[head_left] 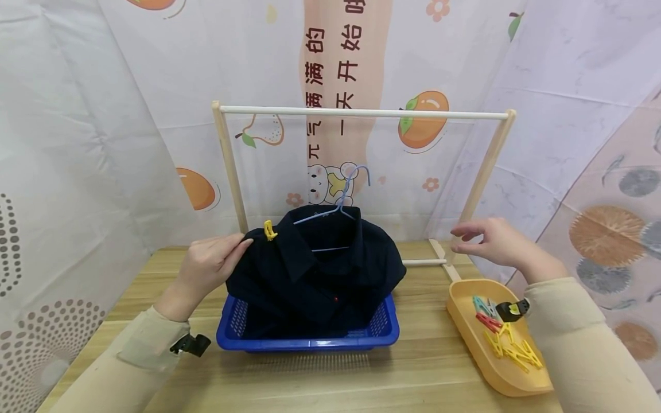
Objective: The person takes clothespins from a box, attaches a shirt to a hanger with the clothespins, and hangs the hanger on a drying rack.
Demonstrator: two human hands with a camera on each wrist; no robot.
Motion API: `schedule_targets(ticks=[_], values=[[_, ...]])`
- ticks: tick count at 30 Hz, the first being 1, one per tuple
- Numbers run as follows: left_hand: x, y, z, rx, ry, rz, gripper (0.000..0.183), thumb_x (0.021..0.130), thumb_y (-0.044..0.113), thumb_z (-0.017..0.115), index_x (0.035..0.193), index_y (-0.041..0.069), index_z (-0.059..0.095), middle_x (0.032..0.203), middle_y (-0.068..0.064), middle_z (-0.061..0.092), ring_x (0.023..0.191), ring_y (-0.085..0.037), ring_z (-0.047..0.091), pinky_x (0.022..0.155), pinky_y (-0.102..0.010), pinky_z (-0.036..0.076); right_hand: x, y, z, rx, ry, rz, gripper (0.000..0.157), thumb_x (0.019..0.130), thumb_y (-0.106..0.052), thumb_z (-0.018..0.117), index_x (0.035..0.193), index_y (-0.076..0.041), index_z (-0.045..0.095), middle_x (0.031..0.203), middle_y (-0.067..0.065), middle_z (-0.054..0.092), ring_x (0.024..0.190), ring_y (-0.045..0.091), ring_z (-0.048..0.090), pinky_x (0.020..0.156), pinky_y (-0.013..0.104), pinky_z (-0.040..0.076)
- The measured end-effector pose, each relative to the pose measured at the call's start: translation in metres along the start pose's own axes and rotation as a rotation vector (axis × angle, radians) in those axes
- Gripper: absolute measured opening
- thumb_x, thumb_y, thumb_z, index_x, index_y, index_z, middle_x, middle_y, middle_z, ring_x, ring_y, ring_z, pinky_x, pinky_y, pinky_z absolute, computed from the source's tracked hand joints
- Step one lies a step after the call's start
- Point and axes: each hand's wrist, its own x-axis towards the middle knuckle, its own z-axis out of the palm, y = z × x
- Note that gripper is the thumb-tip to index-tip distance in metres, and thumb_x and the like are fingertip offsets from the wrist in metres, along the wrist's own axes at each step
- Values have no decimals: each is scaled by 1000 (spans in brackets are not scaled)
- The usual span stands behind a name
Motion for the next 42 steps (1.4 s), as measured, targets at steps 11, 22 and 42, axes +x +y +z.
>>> schedule_targets(ticks=[11,22,42], values=[[1,-1,1,1,2,7,36,106,25,58,82,1,67,61,-4,60,42,-15,49,40,-34,47,-10,15,8,-5,-40,56,38,93,-27,78,121,-3,72,111,10,74,99,28,70,87,57,53],[0,-2,2,-5,2,2,36,106,25,58,81,1,67,60,-4,60,42,-15,50,40,-34,47,-20,30,19,-7,-62,77,39,91,-24,79,120,0,72,111,14,73,95,29,70,80,51,56],[-2,-5,2,0,26,16,34,105,24,60,82,0,68,63,-6,63,43,-18,53,40,-37,48,-40,71,41,26,-125,214,49,88,-31,82,115,8,70,102,19,72,88,33,70,75,51,58]])
